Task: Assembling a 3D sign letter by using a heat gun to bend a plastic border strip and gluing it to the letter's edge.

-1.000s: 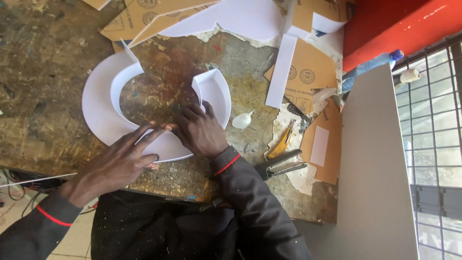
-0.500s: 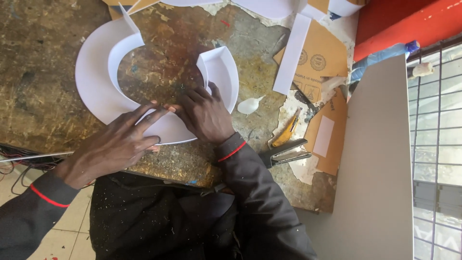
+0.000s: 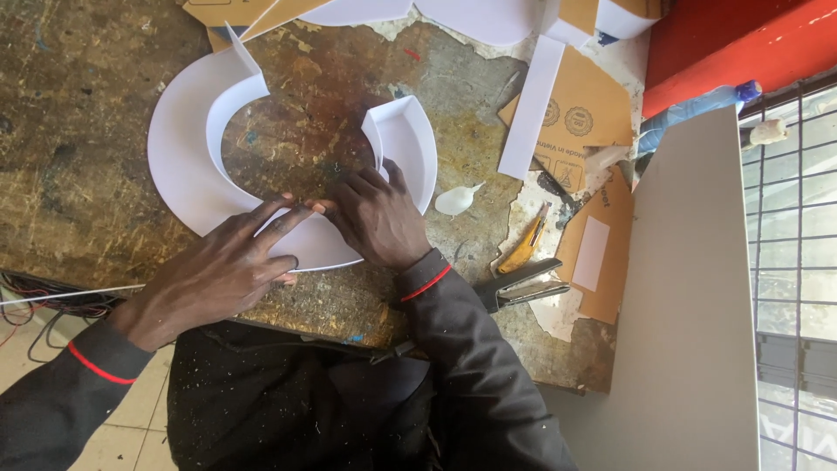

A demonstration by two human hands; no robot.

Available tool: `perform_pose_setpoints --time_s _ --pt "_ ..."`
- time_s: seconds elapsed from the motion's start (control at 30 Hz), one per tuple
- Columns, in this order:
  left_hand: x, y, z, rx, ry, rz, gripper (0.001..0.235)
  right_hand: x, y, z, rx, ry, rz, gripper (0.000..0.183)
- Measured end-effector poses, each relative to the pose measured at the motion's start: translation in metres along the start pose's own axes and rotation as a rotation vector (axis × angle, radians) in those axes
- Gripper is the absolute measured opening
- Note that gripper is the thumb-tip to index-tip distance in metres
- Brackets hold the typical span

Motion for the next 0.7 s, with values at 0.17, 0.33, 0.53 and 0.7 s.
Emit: perform_pose_setpoints --time_s 0.17,0.33,0.53,0.7 --pt "-0.0006 0.0006 -0.0004 -0.001 -0.014 0.002 0.013 -0.0001 0.0001 0.0011 0.014 -0.016 -0.006 0.033" --pt "0.0007 -0.0004 0.0019 0.002 0.001 -0.019 0.016 -0.0021 0.0004 0.0007 0.0 -0.023 -0.012 0.034" --pt "0.0021 0.0004 0.0034 -0.004 0.013 0.004 0.014 -0.0017 -0.0003 0.0006 0.002 -0.012 0.0 0.034" --pt "0.0003 -0.0015 0.001 -0.006 0.043 0.134 0.015 0.002 0.0027 -0.0006 0.023 -0.024 -0.016 0.034"
Point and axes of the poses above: each hand's wrist, its own z-axis away from the middle knuckle, its own x-axis out of the palm, y = z × x, the point moved 2 cm from there along -z, towards the middle knuckle, and after that the axes turned 14 degrees about z, right-handed, at the moved point
